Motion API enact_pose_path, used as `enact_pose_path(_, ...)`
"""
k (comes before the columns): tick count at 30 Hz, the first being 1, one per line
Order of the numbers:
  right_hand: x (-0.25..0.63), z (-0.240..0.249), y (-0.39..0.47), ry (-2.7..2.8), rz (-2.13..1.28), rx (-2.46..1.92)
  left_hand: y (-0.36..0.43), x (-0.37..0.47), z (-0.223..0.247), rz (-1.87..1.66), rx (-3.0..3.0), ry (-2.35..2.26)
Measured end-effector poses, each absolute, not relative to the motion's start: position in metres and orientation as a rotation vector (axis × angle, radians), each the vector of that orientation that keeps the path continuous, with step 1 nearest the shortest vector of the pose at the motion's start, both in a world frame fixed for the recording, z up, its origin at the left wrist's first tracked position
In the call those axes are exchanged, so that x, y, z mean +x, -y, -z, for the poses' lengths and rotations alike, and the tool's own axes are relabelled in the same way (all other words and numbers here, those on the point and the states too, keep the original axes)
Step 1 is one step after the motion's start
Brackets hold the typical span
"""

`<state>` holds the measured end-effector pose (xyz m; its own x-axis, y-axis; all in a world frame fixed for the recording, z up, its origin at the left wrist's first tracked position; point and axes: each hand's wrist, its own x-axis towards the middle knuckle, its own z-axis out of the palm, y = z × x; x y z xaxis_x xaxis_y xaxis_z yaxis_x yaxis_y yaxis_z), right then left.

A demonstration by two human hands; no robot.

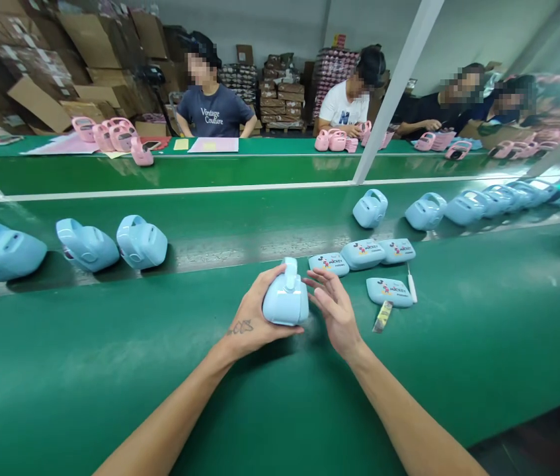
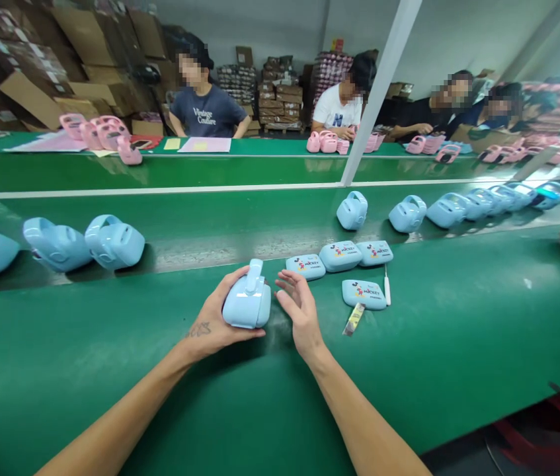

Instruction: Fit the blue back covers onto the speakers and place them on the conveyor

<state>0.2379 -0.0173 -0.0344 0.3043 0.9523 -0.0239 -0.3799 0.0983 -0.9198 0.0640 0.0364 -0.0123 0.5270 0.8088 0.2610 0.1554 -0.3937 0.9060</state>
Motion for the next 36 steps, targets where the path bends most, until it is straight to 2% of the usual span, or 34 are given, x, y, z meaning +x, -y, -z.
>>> enact_pose_path(5,0.24,0.035,0.021,0.99,-1.276,-0.959,-0.045,0.055,0.026,-0.879,2.116,-0.822)
enact_pose_path(25,0.23,0.023,0.02,1.041,-1.201,-1.088,-0.042,0.051,0.023,-0.842,2.348,-0.723)
enact_pose_path(28,0.239,0.024,0.019,1.057,-1.225,-1.018,-0.045,0.051,0.023,-0.918,2.071,-0.847)
enact_pose_path(31,0.243,0.026,0.02,1.087,-1.216,-0.949,-0.049,0.052,0.021,-1.007,1.43,-0.962)
enact_pose_path(36,0.24,0.03,0.019,1.188,-0.995,-1.092,-0.056,0.049,0.028,-0.972,0.591,-0.798)
